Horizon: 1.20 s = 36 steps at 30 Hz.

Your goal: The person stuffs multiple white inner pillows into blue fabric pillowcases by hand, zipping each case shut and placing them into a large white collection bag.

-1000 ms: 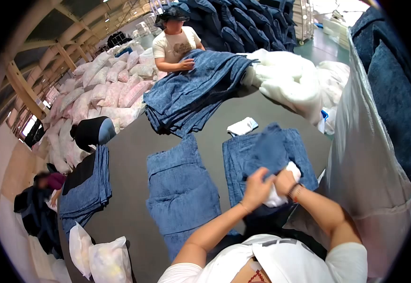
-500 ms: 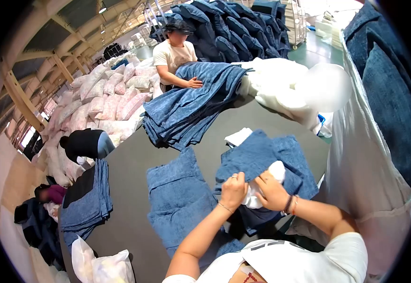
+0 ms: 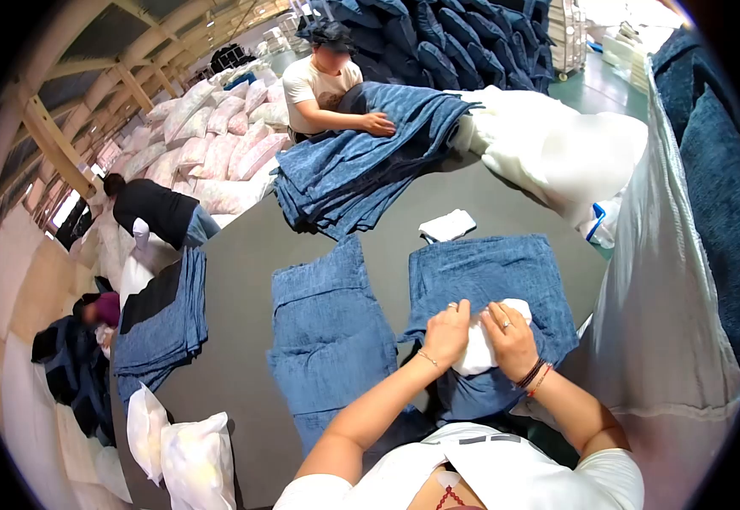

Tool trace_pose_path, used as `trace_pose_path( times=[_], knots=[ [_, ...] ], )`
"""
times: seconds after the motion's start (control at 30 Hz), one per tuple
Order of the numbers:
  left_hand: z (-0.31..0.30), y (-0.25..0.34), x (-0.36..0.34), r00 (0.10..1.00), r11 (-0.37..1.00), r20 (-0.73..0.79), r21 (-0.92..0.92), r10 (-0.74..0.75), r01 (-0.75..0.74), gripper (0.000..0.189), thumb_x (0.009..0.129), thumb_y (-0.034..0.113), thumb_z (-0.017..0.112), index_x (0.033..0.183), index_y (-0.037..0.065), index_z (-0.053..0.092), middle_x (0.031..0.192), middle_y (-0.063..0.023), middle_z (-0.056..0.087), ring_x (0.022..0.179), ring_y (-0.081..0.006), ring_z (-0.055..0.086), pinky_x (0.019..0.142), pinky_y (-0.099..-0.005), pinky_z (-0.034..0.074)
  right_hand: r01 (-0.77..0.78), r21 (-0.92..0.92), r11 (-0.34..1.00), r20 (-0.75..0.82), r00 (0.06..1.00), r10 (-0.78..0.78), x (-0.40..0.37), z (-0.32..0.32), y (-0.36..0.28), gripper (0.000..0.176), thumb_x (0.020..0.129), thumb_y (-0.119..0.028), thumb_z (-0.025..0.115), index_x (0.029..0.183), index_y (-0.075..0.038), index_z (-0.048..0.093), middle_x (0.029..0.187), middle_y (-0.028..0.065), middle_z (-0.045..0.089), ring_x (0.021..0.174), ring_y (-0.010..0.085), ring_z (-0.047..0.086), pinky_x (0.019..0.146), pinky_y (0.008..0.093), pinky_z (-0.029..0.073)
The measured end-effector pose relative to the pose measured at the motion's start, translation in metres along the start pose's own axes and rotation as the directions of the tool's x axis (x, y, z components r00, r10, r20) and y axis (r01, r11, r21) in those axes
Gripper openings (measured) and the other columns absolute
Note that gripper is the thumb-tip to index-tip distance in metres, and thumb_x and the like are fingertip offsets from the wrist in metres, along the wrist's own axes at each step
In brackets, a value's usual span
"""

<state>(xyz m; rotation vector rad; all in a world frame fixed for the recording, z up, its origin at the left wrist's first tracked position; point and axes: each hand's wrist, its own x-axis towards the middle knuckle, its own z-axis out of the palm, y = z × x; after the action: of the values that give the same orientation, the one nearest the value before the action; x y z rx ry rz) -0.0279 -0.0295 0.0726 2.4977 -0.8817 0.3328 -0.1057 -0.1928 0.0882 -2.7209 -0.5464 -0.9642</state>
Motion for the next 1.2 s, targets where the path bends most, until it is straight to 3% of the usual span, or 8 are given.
trace_pose_path(
  times=[0.3,0.53,0.73,0.83,1.03,1.1,1.17,1.2],
  knots=[
    [0.016,-0.014,0.01,0.986,0.961,-0.08,-0.225,0.147,-0.162,0.026,0.097,0.025,0.059,0.082,0.005,0.053,0.071,-0.0167,0.061,0.066,-0.0367,0.064,0.056,-0.0464,0.049,-0.408,0.615,0.675,0.507,0.86,0.058,-0.012,0.092,0.046,0.026,0.091,-0.015,0.054,0.104,0.004,0.066,0.1,0.0268,0.066,0.098,0.0406,0.063,0.091,0.046,0.048],
    [0.013,0.035,-0.007,0.965,0.903,-0.005,-0.35,0.263,-0.248,0.026,0.097,0.024,0.059,0.079,0.005,0.055,0.07,-0.0159,0.06,0.066,-0.0354,0.063,0.058,-0.0452,0.049,-0.268,0.21,0.94,0.905,0.418,-0.083,-0.035,0.192,0.111,0.027,0.09,-0.02,0.053,0.091,0.001,0.069,0.087,0.0257,0.068,0.089,0.0398,0.065,0.085,0.0473,0.05],
    [-0.021,-0.004,-0.016,0.989,0.956,-0.042,-0.256,0.139,-0.145,0.01,0.09,0.017,0.061,0.084,0.008,0.063,0.082,-0.0122,0.065,0.076,-0.0308,0.066,0.066,-0.0404,0.054,-0.178,0.3,0.937,0.327,0.942,0.074,0.015,0.015,0.006,0.022,0.086,-0.009,0.058,0.104,0.001,0.066,0.104,0.024,0.064,0.11,0.0387,0.058,0.086,0.0484,0.048],
    [-0.021,-0.001,-0.022,0.999,0.973,0.03,-0.232,0.03,-0.022,0.023,0.095,0.02,0.059,0.078,0.006,0.061,0.071,-0.0141,0.062,0.065,-0.0338,0.063,0.057,-0.0416,0.05,-0.32,0.614,0.721,0.307,0.939,0.156,-0.001,-0.022,-0.039,0.028,0.085,0.0,0.053,0.111,0.005,0.062,0.108,0.0226,0.064,0.101,0.0394,0.061,0.09,0.0443,0.05],
    [-0.009,0.03,-0.04,0.95,0.853,-0.032,-0.433,0.309,-0.292,0.022,0.093,0.019,0.064,0.076,0.006,0.057,0.067,-0.014,0.057,0.06,-0.0336,0.061,0.053,-0.0414,0.047,-0.85,0.368,0.377,0.924,0.38,-0.046,-0.048,0.032,0.002,0.023,0.094,-0.009,0.052,0.108,0.002,0.066,0.109,0.0164,0.07,0.105,0.0259,0.066,0.09,0.0365,0.051],
    [-0.005,0.04,-0.041,0.939,0.833,-0.048,-0.447,0.341,-0.326,0.021,0.091,0.018,0.065,0.077,0.006,0.056,0.068,-0.0143,0.057,0.061,-0.034,0.061,0.054,-0.042,0.048,-0.5,0.812,0.302,0.583,0.728,-0.362,-0.081,0.089,0.024,0.024,0.099,-0.018,0.055,0.114,-0.002,0.064,0.115,0.0131,0.066,0.113,0.0229,0.061,0.098,0.0337,0.048],
    [-0.003,0.044,-0.041,0.94,0.854,-0.047,-0.403,0.339,-0.328,0.021,0.09,0.018,0.066,0.076,0.007,0.055,0.067,-0.0142,0.057,0.062,-0.0346,0.061,0.055,-0.0426,0.048,0.341,0.739,-0.581,-0.125,0.917,0.379,-0.169,0.263,-0.024,0.021,0.099,-0.019,0.056,0.111,-0.003,0.063,0.11,0.0112,0.066,0.113,0.0219,0.06,0.099,0.0316,0.046],
    [0.005,0.031,-0.036,0.946,0.851,-0.092,-0.416,0.311,-0.32,0.021,0.092,0.018,0.065,0.077,0.006,0.055,0.068,-0.0147,0.058,0.063,-0.0349,0.062,0.055,-0.0432,0.048,0.244,0.91,-0.334,-0.167,0.955,0.245,-0.145,0.265,-0.03,0.022,0.099,-0.019,0.056,0.112,-0.003,0.063,0.11,0.0112,0.066,0.11,0.0216,0.06,0.098,0.0313,0.046]
  ],
)
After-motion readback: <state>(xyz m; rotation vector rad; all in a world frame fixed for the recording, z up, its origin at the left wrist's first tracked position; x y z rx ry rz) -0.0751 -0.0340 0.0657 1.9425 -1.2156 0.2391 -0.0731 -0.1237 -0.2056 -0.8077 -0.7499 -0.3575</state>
